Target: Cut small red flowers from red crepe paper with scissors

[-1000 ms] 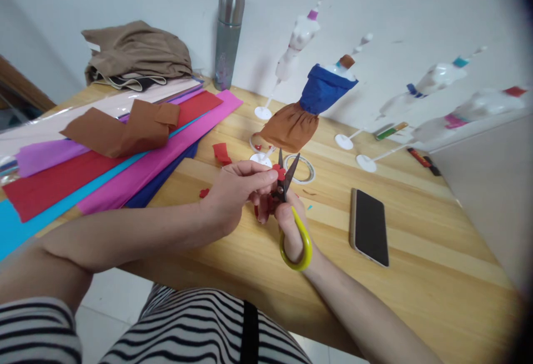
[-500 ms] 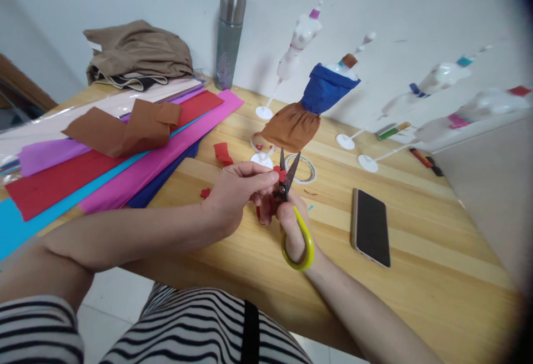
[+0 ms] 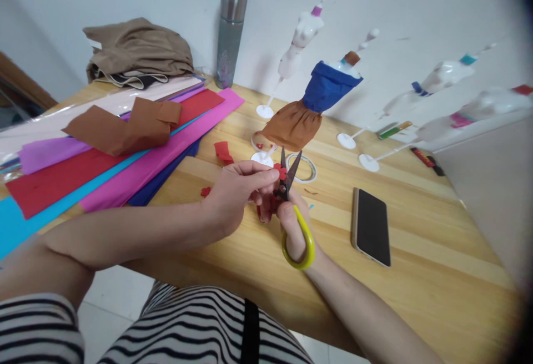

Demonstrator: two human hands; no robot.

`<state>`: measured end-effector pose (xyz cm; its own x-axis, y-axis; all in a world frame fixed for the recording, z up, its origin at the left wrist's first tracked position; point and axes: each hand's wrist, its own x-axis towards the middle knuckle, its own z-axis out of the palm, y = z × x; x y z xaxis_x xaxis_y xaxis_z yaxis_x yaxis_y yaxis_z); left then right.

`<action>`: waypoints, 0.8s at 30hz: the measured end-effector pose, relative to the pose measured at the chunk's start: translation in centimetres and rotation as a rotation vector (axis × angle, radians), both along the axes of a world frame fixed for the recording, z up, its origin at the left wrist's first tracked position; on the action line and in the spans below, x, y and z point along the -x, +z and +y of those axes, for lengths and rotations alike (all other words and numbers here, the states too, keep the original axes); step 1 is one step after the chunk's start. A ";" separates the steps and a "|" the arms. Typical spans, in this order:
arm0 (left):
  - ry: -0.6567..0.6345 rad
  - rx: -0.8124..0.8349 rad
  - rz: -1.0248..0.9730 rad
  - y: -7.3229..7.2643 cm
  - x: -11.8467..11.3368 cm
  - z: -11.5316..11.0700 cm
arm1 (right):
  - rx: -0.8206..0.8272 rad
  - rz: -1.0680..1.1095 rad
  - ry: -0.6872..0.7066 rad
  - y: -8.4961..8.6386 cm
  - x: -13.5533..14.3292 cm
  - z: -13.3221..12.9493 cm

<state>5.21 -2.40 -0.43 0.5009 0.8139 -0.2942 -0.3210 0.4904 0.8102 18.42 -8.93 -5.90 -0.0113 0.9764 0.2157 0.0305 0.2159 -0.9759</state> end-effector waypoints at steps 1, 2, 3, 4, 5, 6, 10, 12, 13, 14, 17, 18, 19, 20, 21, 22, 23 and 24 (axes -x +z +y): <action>0.002 0.006 0.001 0.0 0.0 0.0 | 0.003 -0.003 0.002 0.1 0.0 0.0; 0.004 0.011 0.002 0.1 0.0 0.0 | 0.005 -0.006 0.006 0.2 0.1 0.0; 0.006 0.013 0.000 0.1 0.0 0.0 | 0.006 -0.008 0.010 0.2 0.1 0.0; 0.005 0.012 -0.003 0.1 0.0 0.0 | 0.006 -0.010 0.015 0.3 0.1 0.0; 0.002 0.011 -0.007 0.1 0.0 0.0 | 0.004 -0.010 0.019 0.4 0.1 0.0; 0.000 0.009 -0.012 0.0 0.0 0.0 | -0.003 -0.007 0.022 0.5 0.1 0.0; -0.007 0.006 -0.016 -0.1 0.0 0.0 | -0.018 0.010 0.032 0.6 0.3 0.0; -0.008 0.008 -0.009 -0.1 0.0 0.0 | -0.017 0.014 0.034 0.5 0.3 0.1; -0.005 0.012 -0.004 0.0 0.0 0.0 | -0.021 0.011 0.029 0.4 0.3 0.1; 0.005 0.015 0.000 0.0 0.0 0.0 | -0.031 0.004 0.022 0.3 0.3 0.1; 0.025 0.018 0.003 -0.1 -0.1 -0.1 | -0.058 -0.016 0.001 -0.1 0.1 0.1; 0.025 0.015 -0.001 -0.1 -0.1 -0.1 | -0.063 -0.017 -0.002 -0.2 0.1 0.1; 0.022 0.014 -0.005 -0.1 -0.1 -0.1 | -0.065 -0.016 -0.002 -0.2 0.1 0.1; 0.018 0.015 -0.009 -0.1 -0.1 -0.1 | -0.067 -0.012 0.000 -0.3 0.1 0.1; 0.017 0.018 -0.012 -0.1 -0.1 -0.1 | -0.072 -0.010 0.001 -0.3 0.1 0.2; 0.018 0.022 -0.017 -0.1 -0.1 -0.1 | -0.076 -0.010 0.002 -0.2 0.1 0.2; 0.023 0.027 -0.022 0.0 -0.1 -0.1 | -0.080 -0.011 0.002 -0.1 0.2 0.2; 0.026 0.034 -0.026 0.0 -0.1 -0.1 | -0.082 -0.014 0.001 -0.1 0.2 0.2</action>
<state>5.27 -2.53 -0.43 0.4873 0.8167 -0.3091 -0.3552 0.5087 0.7842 18.22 -8.68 -5.96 -0.0161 0.9555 0.2944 0.0438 0.2948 -0.9545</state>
